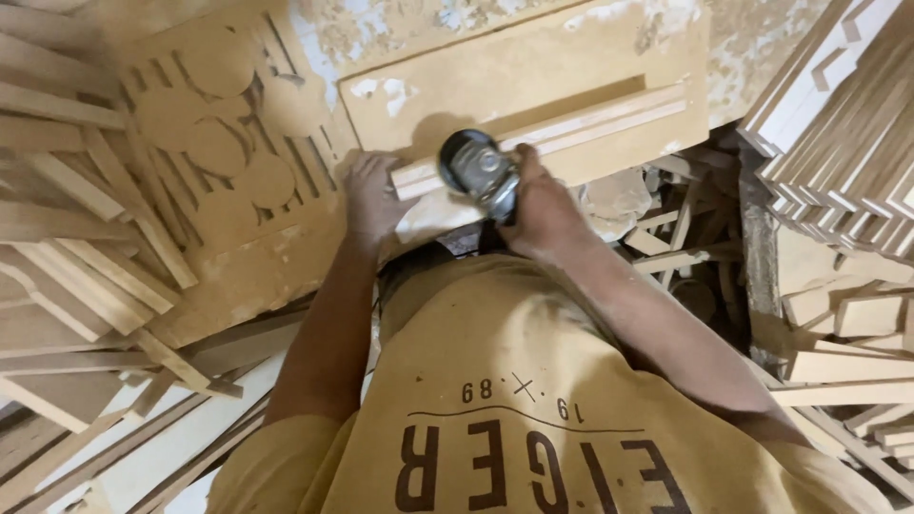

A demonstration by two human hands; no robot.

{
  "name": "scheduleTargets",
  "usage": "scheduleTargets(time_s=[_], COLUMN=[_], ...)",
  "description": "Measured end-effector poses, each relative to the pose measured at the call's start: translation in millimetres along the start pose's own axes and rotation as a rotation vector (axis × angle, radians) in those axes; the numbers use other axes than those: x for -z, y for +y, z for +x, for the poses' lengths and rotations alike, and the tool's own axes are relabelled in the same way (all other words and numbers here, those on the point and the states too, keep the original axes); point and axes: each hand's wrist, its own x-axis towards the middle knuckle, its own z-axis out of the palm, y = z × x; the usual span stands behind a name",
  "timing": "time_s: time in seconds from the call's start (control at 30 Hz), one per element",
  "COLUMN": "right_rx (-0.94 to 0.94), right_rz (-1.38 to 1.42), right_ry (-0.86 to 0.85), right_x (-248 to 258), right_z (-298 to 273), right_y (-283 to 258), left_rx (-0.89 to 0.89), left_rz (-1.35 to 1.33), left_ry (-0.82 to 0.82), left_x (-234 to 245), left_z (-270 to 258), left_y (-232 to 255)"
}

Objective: The person uses an angle grinder with a sanding disc to smooth the edges and surfaces of rectangular wooden planks. They hold the wood with one hand and operate the tool with the other, moving it along the length of the planks in a workshop environment.

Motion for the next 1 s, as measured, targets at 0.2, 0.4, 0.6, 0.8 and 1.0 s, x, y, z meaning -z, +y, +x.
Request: scheduleTargets(time_s=[0.2, 0.4, 0.6, 0.8, 1.0], right_rx=[-0.131, -0.230, -0.253, -0.337, -0.442], right_rz=[0.081, 0.198, 0.274, 0.403, 0.520], right_ry=[0.102, 0.247, 0.345, 0.366, 0.409], right_x=[46.9, 84.8, 119.1, 112.4, 87.9], right_z=[-0.4, 4.7, -2.1, -41.0, -58.8], right_y=[81.9, 158.6, 220.0, 256.3, 327.6], left_rx=[-0.084, 0.127, 0.245, 0.332, -0.137], left_rz=[0.086, 0.080, 0.139, 0.255, 0.677], left_ry=[0.046, 0.004, -0.060, 0.055, 0.127], left_x=[0.8, 0.6, 2.1, 2.7, -0.6], left_z=[-3.6, -15.1, -14.7, -18.8, -11.1], left_y=[4.2, -3.2, 2.8, 52.4, 134.8])
